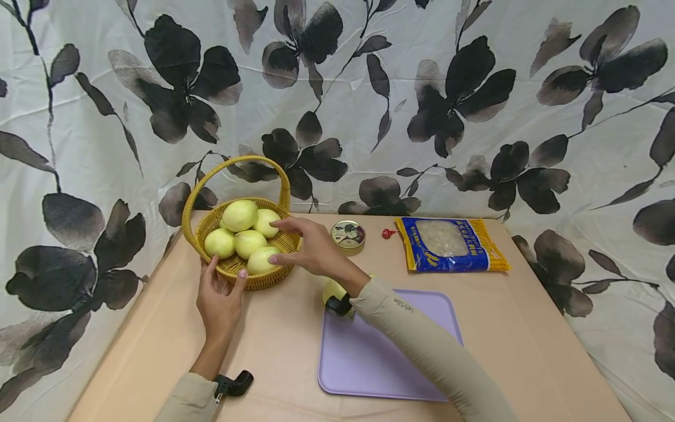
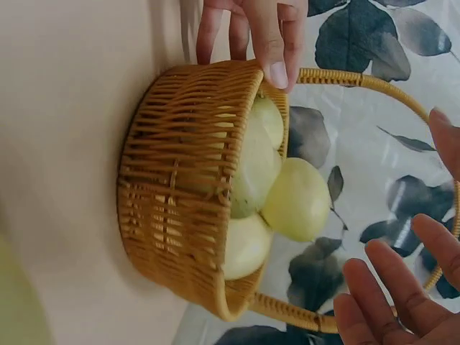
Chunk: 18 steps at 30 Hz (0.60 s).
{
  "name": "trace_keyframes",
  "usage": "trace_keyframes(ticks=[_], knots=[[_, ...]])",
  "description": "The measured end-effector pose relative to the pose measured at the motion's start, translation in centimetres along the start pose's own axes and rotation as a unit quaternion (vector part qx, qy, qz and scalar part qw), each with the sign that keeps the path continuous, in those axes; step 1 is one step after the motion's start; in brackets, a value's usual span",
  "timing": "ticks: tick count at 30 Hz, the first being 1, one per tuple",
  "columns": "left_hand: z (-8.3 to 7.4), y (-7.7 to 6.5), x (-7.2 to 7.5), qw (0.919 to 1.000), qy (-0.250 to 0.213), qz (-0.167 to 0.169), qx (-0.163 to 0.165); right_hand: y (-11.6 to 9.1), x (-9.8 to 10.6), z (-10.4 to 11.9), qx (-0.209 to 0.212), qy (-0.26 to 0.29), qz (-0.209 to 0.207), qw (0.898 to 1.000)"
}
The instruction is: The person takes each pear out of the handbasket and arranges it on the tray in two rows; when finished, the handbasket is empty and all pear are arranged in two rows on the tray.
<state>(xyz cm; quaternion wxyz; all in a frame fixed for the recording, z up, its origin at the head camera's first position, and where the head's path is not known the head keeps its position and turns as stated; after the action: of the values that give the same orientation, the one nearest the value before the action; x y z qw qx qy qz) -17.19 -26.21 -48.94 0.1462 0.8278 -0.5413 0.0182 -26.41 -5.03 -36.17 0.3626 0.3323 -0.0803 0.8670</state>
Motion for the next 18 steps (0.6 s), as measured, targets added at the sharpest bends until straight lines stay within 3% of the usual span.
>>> trace_keyframes(ticks=[11,18], knots=[[0.2,0.0,-0.1,0.9999,-0.009,0.004,0.007,4.5,-3.1,-2.4,-0.062,-0.009,0.028,0.998],[0.1,0.0,0.0,0.9999,-0.006,0.002,0.008,5.9,-4.5,-3.9,-0.097,-0.073,0.063,0.991]])
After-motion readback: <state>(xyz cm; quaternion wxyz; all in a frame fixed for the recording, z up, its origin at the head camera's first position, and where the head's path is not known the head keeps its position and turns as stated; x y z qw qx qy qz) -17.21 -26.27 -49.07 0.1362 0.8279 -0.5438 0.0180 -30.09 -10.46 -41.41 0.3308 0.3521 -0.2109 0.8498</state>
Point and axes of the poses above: each hand's wrist, its own y-axis towards the middle knuckle, its own x-axis out of the back of the hand, z = x × y, the point moved 6 cm from there along y, towards the middle knuckle, and after that the axes turned 12 degrees about z, right-handed, at the moved point
